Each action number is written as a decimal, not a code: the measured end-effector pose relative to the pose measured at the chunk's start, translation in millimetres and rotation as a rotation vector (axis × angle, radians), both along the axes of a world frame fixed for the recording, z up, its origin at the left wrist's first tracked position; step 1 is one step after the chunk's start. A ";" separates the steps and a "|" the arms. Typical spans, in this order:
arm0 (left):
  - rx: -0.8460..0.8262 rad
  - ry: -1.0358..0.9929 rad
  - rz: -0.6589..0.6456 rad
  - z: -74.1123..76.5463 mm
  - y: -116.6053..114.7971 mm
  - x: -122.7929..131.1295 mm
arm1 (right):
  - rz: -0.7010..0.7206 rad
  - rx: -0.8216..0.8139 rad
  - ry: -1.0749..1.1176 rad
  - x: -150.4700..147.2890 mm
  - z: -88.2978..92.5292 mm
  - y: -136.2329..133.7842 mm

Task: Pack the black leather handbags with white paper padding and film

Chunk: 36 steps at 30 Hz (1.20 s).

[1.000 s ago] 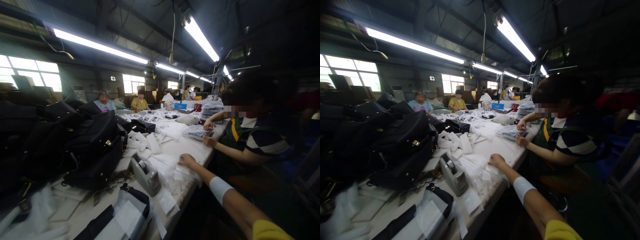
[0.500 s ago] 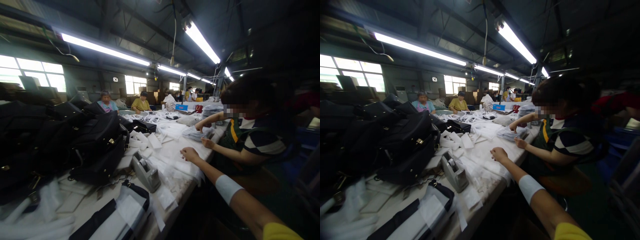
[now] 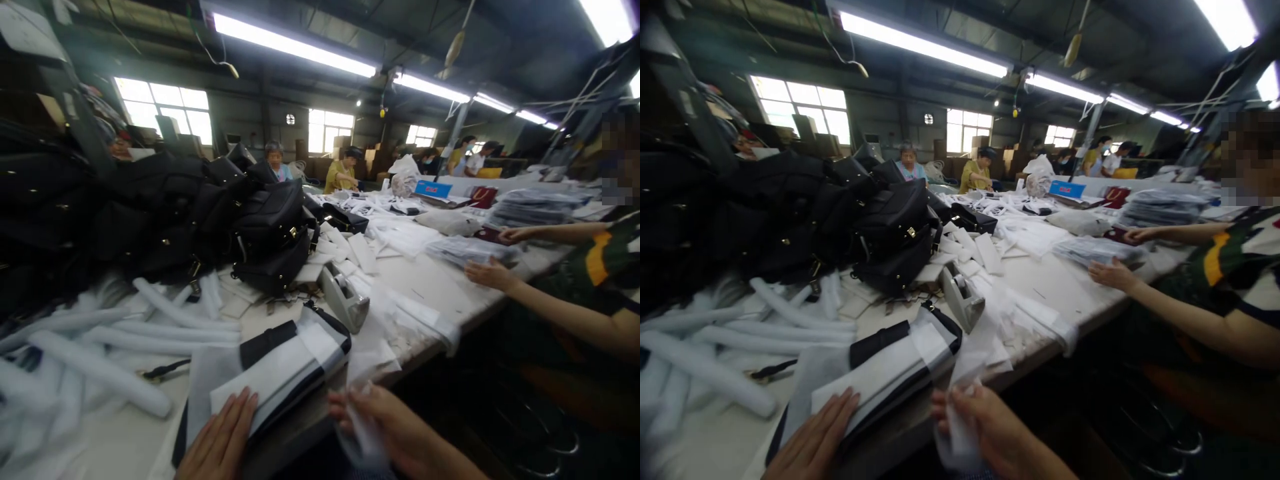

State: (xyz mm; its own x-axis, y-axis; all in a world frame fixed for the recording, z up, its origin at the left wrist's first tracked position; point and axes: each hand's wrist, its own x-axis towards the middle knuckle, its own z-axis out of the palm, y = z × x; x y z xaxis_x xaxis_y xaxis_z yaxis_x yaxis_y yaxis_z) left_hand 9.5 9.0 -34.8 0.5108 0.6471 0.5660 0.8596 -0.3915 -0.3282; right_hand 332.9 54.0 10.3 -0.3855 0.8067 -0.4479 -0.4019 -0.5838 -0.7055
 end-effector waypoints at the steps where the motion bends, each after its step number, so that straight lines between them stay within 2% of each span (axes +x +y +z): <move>1: -0.004 -0.012 0.022 1.6 -1.7 1.7 | 0.065 -0.023 0.064 -21.2 -4.3 -10.5; 3: -0.016 -0.057 0.060 3.7 -4.4 6.1 | 0.101 -0.006 0.118 -52.1 -8.6 -21.7; 6: -0.025 -0.112 0.061 3.9 -6.5 11.0 | 0.084 0.046 0.129 -74.3 -7.2 -25.2; 16: -0.038 -0.231 0.100 12.8 -12.4 11.3 | -0.143 0.154 0.171 -114.4 -6.0 -39.5; 20: -0.046 -0.304 0.208 8.2 -15.7 7.9 | -0.140 0.163 0.189 -120.9 5.8 -39.2; 24: -0.005 -0.366 0.264 2.9 -14.6 3.8 | -0.076 0.216 0.147 -120.0 20.6 -34.3; 27: 0.000 -0.413 0.270 0.3 -12.1 -4.0 | 0.064 0.294 0.029 -112.7 24.1 -21.9; 30: -0.016 -0.454 0.282 0.2 -10.0 -14.1 | 0.193 0.412 -0.257 -105.1 18.6 2.5; 33: -0.049 -0.551 0.311 4.3 -9.3 -21.1 | 0.213 0.679 -0.586 -108.6 15.2 37.6; 36: -0.072 -0.719 0.428 8.3 -10.6 -24.5 | 0.223 0.913 -0.663 -129.5 28.0 76.7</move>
